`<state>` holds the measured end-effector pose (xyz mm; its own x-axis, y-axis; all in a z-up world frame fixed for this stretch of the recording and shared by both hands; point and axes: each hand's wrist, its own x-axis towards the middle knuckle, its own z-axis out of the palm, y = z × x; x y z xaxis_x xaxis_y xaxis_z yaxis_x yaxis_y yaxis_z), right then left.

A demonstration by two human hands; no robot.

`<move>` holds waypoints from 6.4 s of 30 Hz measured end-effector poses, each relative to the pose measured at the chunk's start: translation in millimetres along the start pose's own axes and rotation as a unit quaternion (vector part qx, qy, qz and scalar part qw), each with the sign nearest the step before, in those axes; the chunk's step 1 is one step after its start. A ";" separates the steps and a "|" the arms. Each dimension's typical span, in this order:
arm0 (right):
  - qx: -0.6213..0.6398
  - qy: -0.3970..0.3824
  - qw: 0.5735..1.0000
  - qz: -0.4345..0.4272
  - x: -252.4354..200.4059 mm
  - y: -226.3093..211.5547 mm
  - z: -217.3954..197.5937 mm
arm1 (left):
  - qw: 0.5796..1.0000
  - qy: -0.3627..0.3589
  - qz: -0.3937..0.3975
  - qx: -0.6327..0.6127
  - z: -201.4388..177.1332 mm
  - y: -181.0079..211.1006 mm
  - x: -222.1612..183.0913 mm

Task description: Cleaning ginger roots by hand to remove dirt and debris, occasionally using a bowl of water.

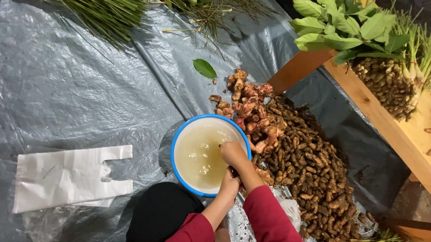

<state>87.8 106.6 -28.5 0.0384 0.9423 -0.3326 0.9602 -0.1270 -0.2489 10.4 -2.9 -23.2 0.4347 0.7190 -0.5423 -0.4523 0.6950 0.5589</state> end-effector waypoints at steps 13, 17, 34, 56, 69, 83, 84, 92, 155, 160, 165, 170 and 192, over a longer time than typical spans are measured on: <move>-0.022 -0.109 0.994 -0.006 19.3 28.9 43.7 | 0.998 0.041 -0.020 -0.038 -5.8 -5.4 8.0; 0.092 -0.068 0.981 0.158 -0.6 5.1 22.9 | 0.996 0.053 -0.038 -0.054 -9.3 -11.0 12.5; 0.122 -0.139 0.983 -0.003 -22.1 -5.9 -58.4 | 0.998 0.020 0.056 -0.031 13.7 -7.0 -8.4; -0.108 0.037 0.989 -0.092 -13.1 22.5 -15.2 | 0.995 -0.082 0.032 -0.042 -2.6 -28.7 9.9; -0.027 -0.054 0.998 0.020 -13.8 18.1 -4.2 | 0.997 -0.072 0.022 -0.031 -11.3 -47.7 25.3; 0.213 -0.092 0.969 0.086 17.0 61.0 23.5 | 0.997 -0.057 0.046 0.034 -0.4 -26.0 0.4; 0.372 -0.110 0.906 0.169 30.8 75.9 34.8 | 0.996 -0.049 0.045 0.066 4.5 -17.4 -8.2; 0.678 -0.182 0.708 0.081 -26.1 50.1 -40.8 | 0.992 -0.008 0.052 0.110 5.0 8.6 -31.1; 0.518 0.323 0.784 0.111 -383.7 118.0 -28.5 | 0.892 -0.291 0.050 0.343 72.8 -50.1 -93.3; 0.476 0.349 0.796 0.135 -394.5 140.2 -25.4 | 0.871 -0.309 0.091 0.371 108.1 -15.6 -120.2; 0.473 0.333 0.807 0.123 -410.0 143.9 -35.1 | 0.805 -0.377 0.116 0.443 117.7 -2.9 -112.6; 0.485 0.317 0.801 0.151 -409.6 149.7 -36.8 | 0.759 -0.380 0.131 0.512 140.2 4.5 -130.3; 0.708 0.199 0.677 0.014 -415.1 170.3 -4.2 | 0.653 -0.350 0.295 0.603 171.8 -37.6 -110.0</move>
<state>236.5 -304.9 71.0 0.3940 0.9061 -0.1540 -0.2603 -0.0507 -0.9642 113.4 -107.8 123.2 0.9020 0.3948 0.1748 0.0573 -0.5107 0.8579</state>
